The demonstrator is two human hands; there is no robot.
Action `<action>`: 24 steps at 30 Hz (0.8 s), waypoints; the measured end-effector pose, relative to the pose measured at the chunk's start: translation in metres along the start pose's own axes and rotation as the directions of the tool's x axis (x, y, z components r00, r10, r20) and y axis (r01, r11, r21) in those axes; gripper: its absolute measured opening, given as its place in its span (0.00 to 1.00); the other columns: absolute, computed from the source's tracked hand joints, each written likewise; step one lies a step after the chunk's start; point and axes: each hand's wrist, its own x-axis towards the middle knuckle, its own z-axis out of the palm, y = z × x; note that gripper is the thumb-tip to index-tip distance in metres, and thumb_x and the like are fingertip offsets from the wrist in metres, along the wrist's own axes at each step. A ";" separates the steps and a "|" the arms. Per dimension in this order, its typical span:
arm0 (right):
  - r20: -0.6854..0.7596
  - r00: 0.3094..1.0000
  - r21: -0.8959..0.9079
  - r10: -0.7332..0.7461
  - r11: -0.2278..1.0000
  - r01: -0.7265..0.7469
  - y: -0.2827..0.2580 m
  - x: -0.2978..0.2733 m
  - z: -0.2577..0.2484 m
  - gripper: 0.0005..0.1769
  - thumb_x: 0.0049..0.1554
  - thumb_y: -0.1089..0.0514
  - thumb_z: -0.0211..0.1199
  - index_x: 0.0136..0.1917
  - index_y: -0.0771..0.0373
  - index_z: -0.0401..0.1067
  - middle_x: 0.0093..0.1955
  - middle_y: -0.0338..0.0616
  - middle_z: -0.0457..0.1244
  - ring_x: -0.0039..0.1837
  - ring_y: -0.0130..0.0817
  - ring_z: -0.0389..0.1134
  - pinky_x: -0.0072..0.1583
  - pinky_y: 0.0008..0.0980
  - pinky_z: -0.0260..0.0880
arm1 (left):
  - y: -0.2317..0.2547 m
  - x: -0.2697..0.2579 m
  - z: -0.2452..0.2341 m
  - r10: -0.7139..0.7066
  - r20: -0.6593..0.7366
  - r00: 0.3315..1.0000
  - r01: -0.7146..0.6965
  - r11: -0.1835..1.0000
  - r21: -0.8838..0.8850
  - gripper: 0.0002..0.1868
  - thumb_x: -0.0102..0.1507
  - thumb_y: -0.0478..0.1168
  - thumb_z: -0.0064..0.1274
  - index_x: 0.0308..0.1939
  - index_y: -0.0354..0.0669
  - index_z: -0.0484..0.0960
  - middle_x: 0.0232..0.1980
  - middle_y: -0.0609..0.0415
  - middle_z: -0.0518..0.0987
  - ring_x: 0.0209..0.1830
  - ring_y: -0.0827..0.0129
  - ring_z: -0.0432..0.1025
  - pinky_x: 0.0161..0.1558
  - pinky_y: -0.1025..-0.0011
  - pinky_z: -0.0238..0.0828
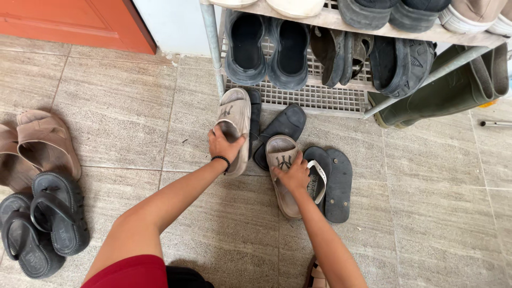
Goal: The person picks up various pairs of shoes and sandals from the floor, aligns them, and places them onto a multi-tier shoe rack. The person handles black sandals, beige slides, and flip-flops, arranging them in pairs on the rack shelves.
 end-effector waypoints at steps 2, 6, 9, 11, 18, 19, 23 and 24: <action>0.033 0.999 0.147 -0.033 0.989 0.028 0.016 0.016 -0.010 0.73 0.39 0.31 0.75 0.82 0.64 0.41 0.74 0.69 0.52 0.69 0.63 0.62 0.67 0.53 0.69 | -0.009 0.006 -0.011 0.093 0.068 0.993 -0.086 0.991 -0.100 0.55 0.52 0.63 0.65 0.73 0.40 0.58 0.72 0.35 0.61 0.71 0.44 0.61 0.68 0.55 0.62; 0.181 0.981 0.726 -0.075 0.683 -0.082 0.030 0.036 -0.055 0.67 0.39 0.35 0.74 0.80 0.66 0.47 0.73 0.62 0.59 0.70 0.56 0.66 0.67 0.53 0.70 | -0.019 0.009 -0.042 0.217 0.319 0.923 -0.011 0.841 -0.541 0.53 0.51 0.59 0.61 0.73 0.37 0.58 0.70 0.37 0.71 0.70 0.50 0.67 0.70 0.55 0.63; 0.380 0.919 0.829 -0.100 0.478 -0.291 0.024 0.038 -0.094 0.66 0.39 0.37 0.69 0.81 0.62 0.43 0.73 0.60 0.58 0.68 0.57 0.65 0.63 0.56 0.70 | -0.008 -0.001 -0.061 0.151 0.502 0.852 0.197 0.795 -0.573 0.57 0.46 0.57 0.58 0.76 0.44 0.53 0.71 0.40 0.67 0.68 0.51 0.66 0.65 0.49 0.65; 0.378 0.909 0.873 -0.175 0.394 -0.288 0.002 0.036 -0.095 0.64 0.39 0.37 0.67 0.80 0.61 0.45 0.72 0.61 0.59 0.67 0.62 0.65 0.60 0.61 0.68 | 0.015 -0.016 -0.056 0.262 0.584 0.768 0.199 0.769 -0.607 0.59 0.47 0.59 0.59 0.76 0.44 0.49 0.73 0.40 0.64 0.71 0.50 0.64 0.67 0.47 0.67; 0.313 0.908 0.940 -0.280 0.231 -0.253 -0.041 0.026 -0.081 0.59 0.44 0.44 0.71 0.82 0.60 0.49 0.76 0.51 0.56 0.76 0.49 0.58 0.71 0.54 0.58 | 0.047 -0.037 -0.055 0.240 0.721 0.650 0.286 0.801 -0.525 0.64 0.46 0.67 0.57 0.78 0.50 0.42 0.74 0.44 0.59 0.76 0.50 0.56 0.68 0.46 0.61; 0.241 0.918 0.952 -0.316 0.259 -0.161 -0.042 0.029 -0.092 0.59 0.44 0.47 0.72 0.81 0.60 0.48 0.76 0.53 0.56 0.76 0.51 0.58 0.72 0.53 0.59 | 0.044 -0.033 -0.057 0.229 0.729 0.645 0.282 0.815 -0.506 0.64 0.46 0.68 0.56 0.78 0.49 0.43 0.73 0.42 0.61 0.75 0.50 0.57 0.68 0.46 0.60; -0.190 0.764 0.752 -0.617 0.408 0.517 -0.056 0.018 -0.135 0.59 0.47 0.53 0.75 0.83 0.62 0.47 0.80 0.55 0.53 0.81 0.51 0.54 0.79 0.48 0.54 | 0.027 -0.008 -0.061 0.196 0.761 0.618 0.259 0.863 -0.433 0.60 0.49 0.72 0.54 0.76 0.44 0.52 0.68 0.37 0.68 0.70 0.48 0.65 0.66 0.50 0.65; -0.180 0.739 0.668 -0.649 0.471 0.576 -0.060 0.009 -0.144 0.61 0.44 0.51 0.75 0.83 0.59 0.45 0.79 0.55 0.52 0.80 0.51 0.54 0.77 0.49 0.56 | 0.022 -0.002 -0.063 0.191 0.768 0.611 0.252 0.873 -0.417 0.59 0.49 0.72 0.53 0.75 0.43 0.55 0.66 0.36 0.71 0.68 0.48 0.69 0.65 0.52 0.68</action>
